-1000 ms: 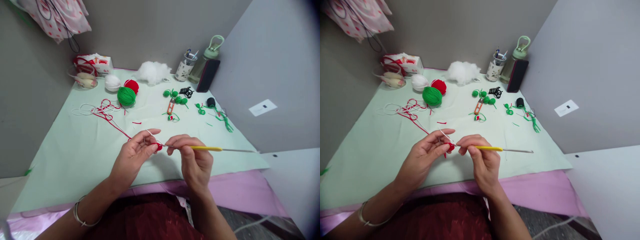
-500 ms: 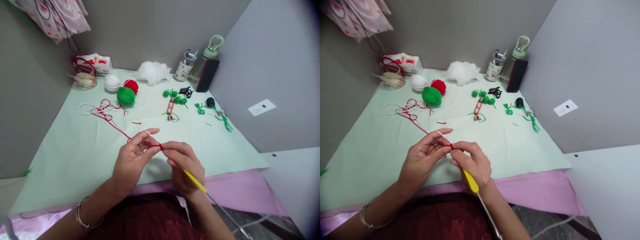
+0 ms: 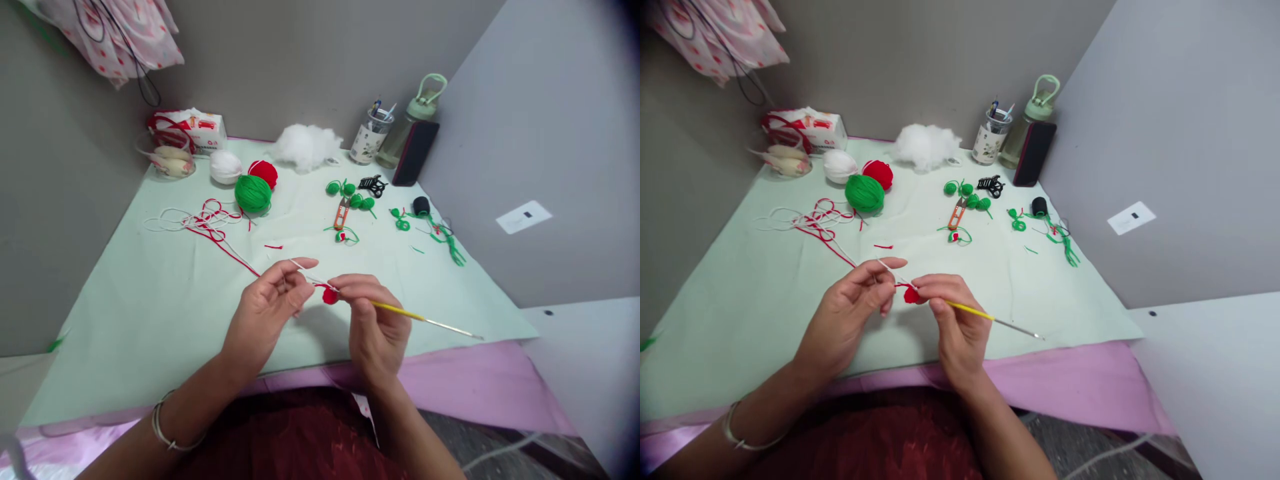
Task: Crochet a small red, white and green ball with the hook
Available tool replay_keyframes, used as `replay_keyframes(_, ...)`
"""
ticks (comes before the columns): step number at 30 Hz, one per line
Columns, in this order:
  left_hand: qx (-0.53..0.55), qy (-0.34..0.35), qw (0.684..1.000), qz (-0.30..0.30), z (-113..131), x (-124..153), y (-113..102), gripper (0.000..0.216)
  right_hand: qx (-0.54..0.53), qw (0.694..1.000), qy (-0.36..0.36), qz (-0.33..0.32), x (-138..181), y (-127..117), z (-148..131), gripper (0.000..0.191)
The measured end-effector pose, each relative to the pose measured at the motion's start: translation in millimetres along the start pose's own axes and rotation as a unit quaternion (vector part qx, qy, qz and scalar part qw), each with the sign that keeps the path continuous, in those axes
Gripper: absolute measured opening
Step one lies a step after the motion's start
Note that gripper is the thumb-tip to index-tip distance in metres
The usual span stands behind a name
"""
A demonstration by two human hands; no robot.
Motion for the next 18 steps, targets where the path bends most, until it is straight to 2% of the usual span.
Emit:
replay_keyframes(3, -0.047, 0.032, 0.998, 0.011, 3.2, -1.3, -4.1, 0.034, -0.052, 0.998, 0.030, 0.001, -1.1, -0.1, 3.9, 0.018)
replay_keyframes(8, -0.048, 0.010, 0.993, -0.110, 5.1, -4.6, -1.6, 0.047, -0.082, 0.996, 0.043, -0.016, -2.3, -3.1, 4.4, 0.017)
replay_keyframes(10, -0.059, 0.000, 0.990, -0.129, 5.9, -5.0, -0.4, 0.045, -0.089, 0.995, 0.046, -0.022, -3.3, -4.8, 3.8, 0.017)
replay_keyframes(13, -0.080, 0.003, 0.991, -0.108, 8.4, -4.8, -1.1, 0.036, -0.108, 0.992, 0.050, -0.036, -5.0, -6.9, 2.7, 0.019)
replay_keyframes(18, -0.119, 0.046, 0.991, -0.039, 13.8, -3.1, -7.7, 0.023, -0.112, 0.986, 0.078, -0.092, -6.9, -8.2, -0.4, 0.024)
Point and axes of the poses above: each hand's wrist, its own x-axis away from the middle knuckle, its own y-axis out of the palm, z = x × y, the point moved 2 cm from there along -x, towards the middle knuckle, and after that the axes turned 12 degrees about -y, right-handed, at the moved point
